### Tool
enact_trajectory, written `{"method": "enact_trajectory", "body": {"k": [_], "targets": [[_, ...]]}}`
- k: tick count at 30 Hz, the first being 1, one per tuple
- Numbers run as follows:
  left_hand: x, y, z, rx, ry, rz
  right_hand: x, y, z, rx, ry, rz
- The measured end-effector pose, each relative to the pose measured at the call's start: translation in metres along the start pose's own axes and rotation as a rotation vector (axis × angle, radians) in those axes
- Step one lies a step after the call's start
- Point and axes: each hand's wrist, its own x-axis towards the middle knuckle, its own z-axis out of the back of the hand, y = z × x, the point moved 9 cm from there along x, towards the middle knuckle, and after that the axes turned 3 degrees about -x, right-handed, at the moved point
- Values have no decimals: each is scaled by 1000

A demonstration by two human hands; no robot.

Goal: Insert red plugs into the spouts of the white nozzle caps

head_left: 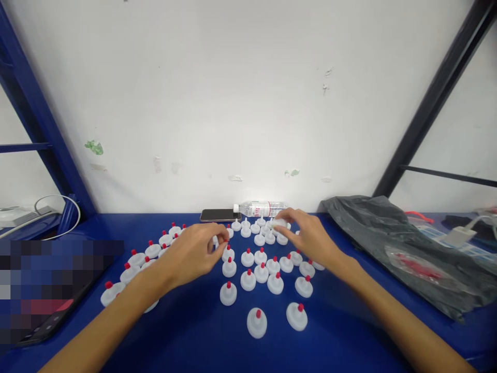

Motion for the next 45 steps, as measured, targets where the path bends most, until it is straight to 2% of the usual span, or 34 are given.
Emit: {"method": "enact_trajectory", "body": {"k": [4, 8, 15, 19, 23, 28, 31, 40, 45], "targets": [[-5, -24, -7, -204, -133, -100, -13, 52, -8, 69, 20, 250], [-8, -34, -11, -321, -173, -119, -22, 73, -14, 117, 31, 343], [-8, -35, -16, -356, -134, -75, -29, 81, -15, 179, 17, 418], [-9, -36, -14, -310, -174, -135, -30, 83, -14, 186, 7, 454], [-10, -37, -12, -144, -241, -241, -31, 82, -14, 159, -6, 464], [-13, -43, -19, 154, -221, -359, -32, 82, -14, 137, -17, 446], [-17, -48, -20, 224, -251, -382, -33, 85, -11, 138, -26, 446], [-24, -58, -20, 167, -288, -431, -40, 99, -4, 175, -71, 509], [-27, -59, -20, 132, -259, -433, -47, 112, 0, 73, -152, 610]]}}
